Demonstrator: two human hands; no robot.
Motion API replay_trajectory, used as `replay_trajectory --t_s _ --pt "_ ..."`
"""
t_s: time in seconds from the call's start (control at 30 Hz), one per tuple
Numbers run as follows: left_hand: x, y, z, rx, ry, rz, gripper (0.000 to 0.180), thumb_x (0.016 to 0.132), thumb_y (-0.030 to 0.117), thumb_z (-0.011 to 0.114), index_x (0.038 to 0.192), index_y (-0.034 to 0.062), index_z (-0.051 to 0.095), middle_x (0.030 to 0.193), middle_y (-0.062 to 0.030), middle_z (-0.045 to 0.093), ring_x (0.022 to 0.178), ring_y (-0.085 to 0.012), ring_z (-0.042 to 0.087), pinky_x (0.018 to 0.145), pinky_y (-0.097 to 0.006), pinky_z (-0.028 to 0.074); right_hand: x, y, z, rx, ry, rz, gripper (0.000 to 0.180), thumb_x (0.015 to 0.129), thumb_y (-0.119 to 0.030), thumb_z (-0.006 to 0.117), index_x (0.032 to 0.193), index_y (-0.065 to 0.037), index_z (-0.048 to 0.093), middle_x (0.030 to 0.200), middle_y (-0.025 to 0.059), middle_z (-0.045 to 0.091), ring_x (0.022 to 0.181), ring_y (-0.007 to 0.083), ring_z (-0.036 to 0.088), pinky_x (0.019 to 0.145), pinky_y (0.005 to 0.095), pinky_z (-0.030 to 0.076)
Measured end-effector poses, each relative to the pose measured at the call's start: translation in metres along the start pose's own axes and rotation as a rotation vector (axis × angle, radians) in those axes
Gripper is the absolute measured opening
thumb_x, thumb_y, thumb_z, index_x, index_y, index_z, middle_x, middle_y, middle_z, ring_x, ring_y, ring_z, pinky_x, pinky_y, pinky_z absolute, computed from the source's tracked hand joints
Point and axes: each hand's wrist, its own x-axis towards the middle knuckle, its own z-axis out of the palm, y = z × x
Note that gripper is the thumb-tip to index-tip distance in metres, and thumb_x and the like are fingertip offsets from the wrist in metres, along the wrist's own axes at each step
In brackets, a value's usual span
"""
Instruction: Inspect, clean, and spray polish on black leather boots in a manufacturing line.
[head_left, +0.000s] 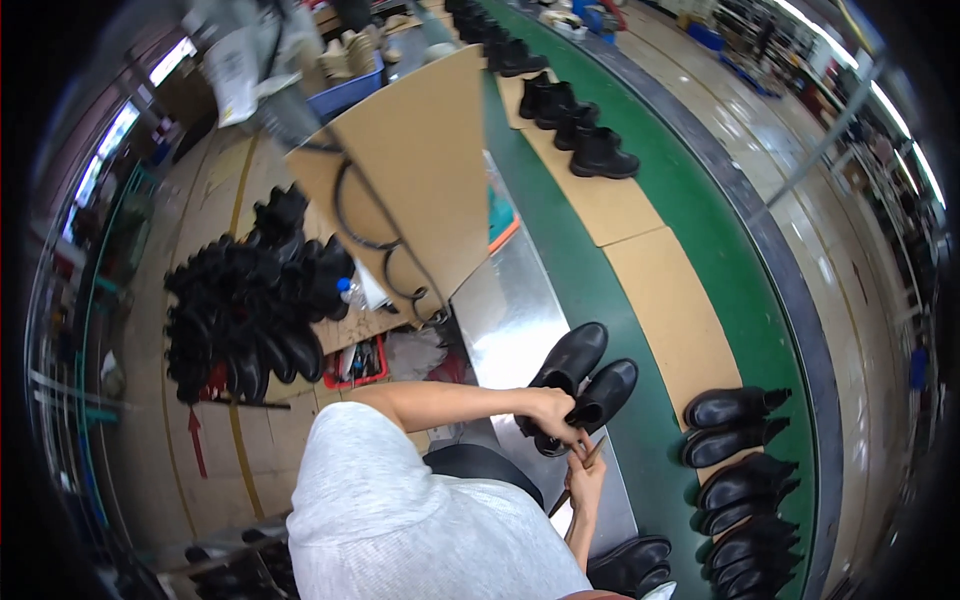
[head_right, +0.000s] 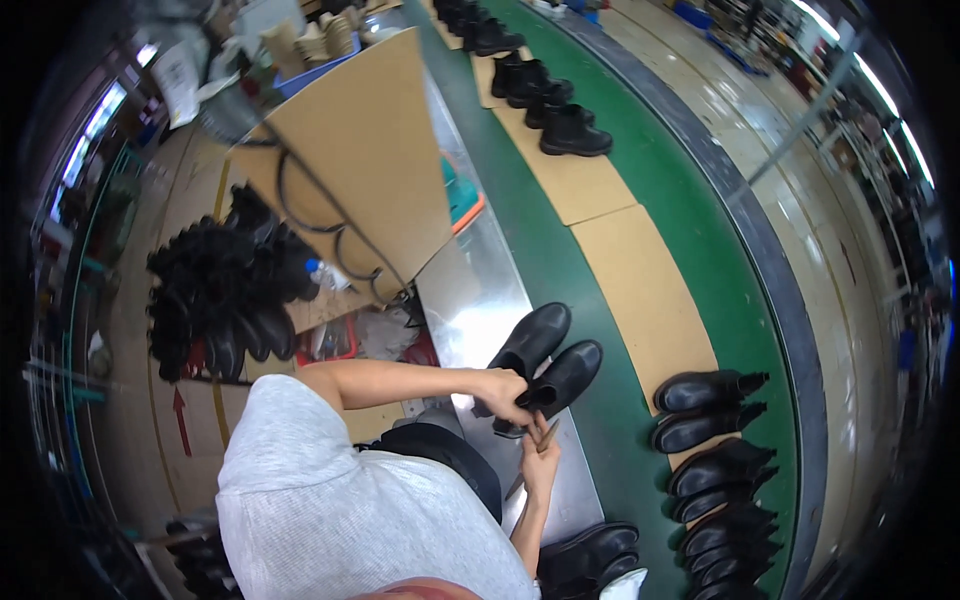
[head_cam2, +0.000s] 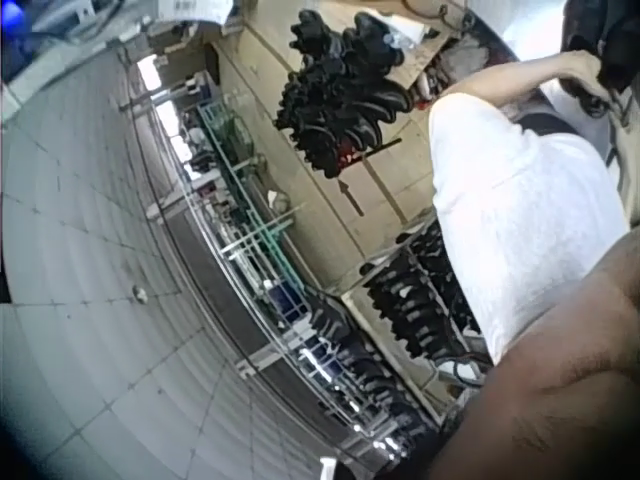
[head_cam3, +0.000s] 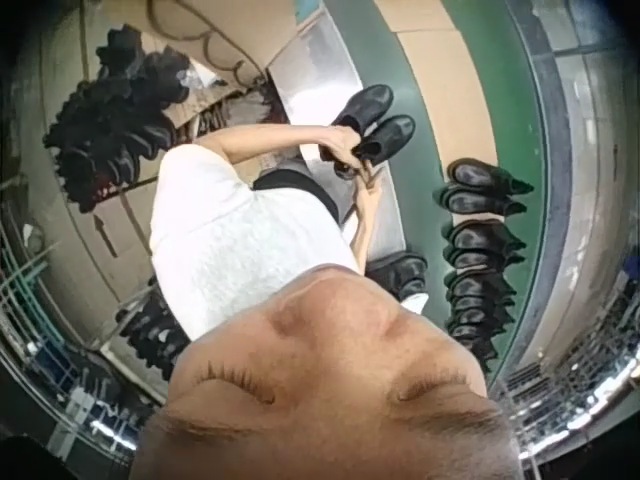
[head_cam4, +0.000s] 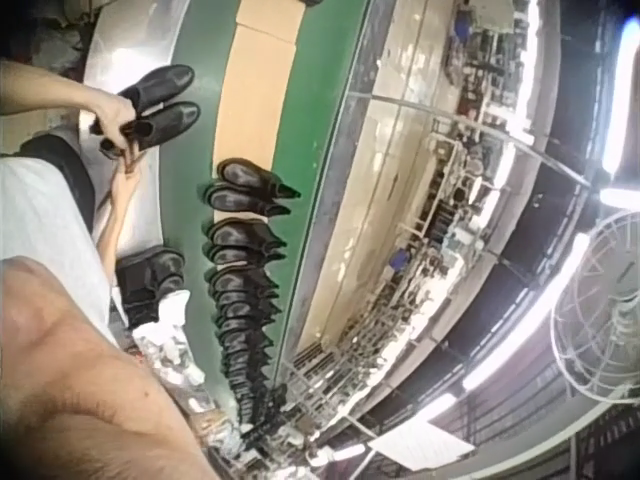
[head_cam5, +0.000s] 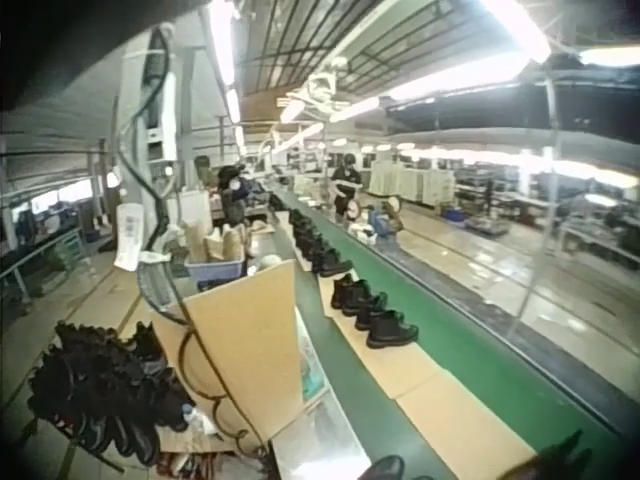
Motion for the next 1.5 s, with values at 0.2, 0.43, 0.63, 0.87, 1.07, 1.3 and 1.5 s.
replay_trajectory --t_s 0.2,0.43,0.63,0.87,1.07,1.3,1.5 --pt "0.017 -0.006 -0.01 0.167 0.187 -0.015 0.016 0.056 0.006 0.061 0.069 -0.0029 0.065 0.07 -0.0247 0.061 0.072 -0.0383 0.063 0.067 -0.043 0.052 0.015 -0.017 0.002 0.198 0.011 0.042 0.04 0.087 -0.004 0.052 0.125 0.004 0.045 0.11 0.019 0.061 0.04 0.003 0.038 0.033 0.0186 0.031" --pt "0.095 0.003 -0.181 0.395 0.255 0.1 0.026 0.058 0.015 0.068 0.081 0.0042 0.07 0.078 -0.0197 0.064 0.077 -0.0329 0.064 0.073 -0.04 0.052 0.008 -0.01 -0.041 0.121 0.453 0.057 0.035 0.085 -0.007 0.052 0.118 0.004 0.048 0.088 0.0107 0.066 0.039 0.0023 0.037 0.033 0.0177 0.03" --pt "0.206 -0.035 -0.33 0.731 0.349 -0.116 0.036 0.068 0.025 0.065 0.1 0.0082 0.067 0.096 -0.0186 0.065 0.092 -0.0314 0.063 0.082 -0.039 0.05 -0.031 0.043 -0.06 -0.587 0.724 0.217 0.048 0.076 -0.003 0.051 0.123 0.006 0.043 0.094 0.0204 0.06 0.077 0.0307 0.058 0.07 0.039 0.047" --pt "0.25 0.047 -0.294 1.029 0.073 -0.239 0.033 0.083 0.022 0.053 0.111 0.0083 0.062 0.116 -0.012 0.059 0.108 -0.0312 0.057 0.088 -0.049 0.046 -0.067 0.084 -0.046 -0.845 0.912 0.312 0.045 0.075 0.006 0.051 0.12 0.003 0.047 0.096 0.0232 0.047 0.091 0.0397 0.052 0.083 0.0442 0.042" --pt "0.114 0.258 -0.089 1.261 -0.339 1.036 0.022 0.071 0.011 0.063 0.093 0.0112 0.064 0.084 -0.0081 0.064 0.076 -0.0203 0.063 0.058 -0.04 0.05 -0.069 0.096 -0.072 -1.15 0.863 0.276 0.051 0.072 0.006 0.051 0.122 0.001 0.04 0.1 0.0192 0.047 0.091 0.0372 0.05 0.075 0.0446 0.047" --pt "0.011 0.262 -0.045 1.492 -0.305 1.097 0.019 0.075 0.014 0.059 0.092 0.0088 0.064 0.089 -0.0087 0.064 0.081 -0.0221 0.061 0.066 -0.04 0.048 -0.103 0.107 -0.086 -1.207 0.936 0.358 0.066 0.066 0.004 0.059 0.128 -0.001 0.038 0.12 0.0183 0.043 0.104 0.0349 0.046 0.082 0.0433 0.046" --pt "-0.046 0.29 0.017 1.622 -0.278 1.601 0.019 0.079 0.017 0.055 0.091 0.0064 0.065 0.093 -0.0094 0.064 0.085 -0.0239 0.06 0.075 -0.041 0.047 -0.109 0.069 -0.059 -1.051 1.102 0.037 0.055 0.07 -0.006 0.064 0.122 -0.004 0.045 0.121 0.0189 0.044 0.109 0.0361 0.043 0.089 0.0426 0.041"
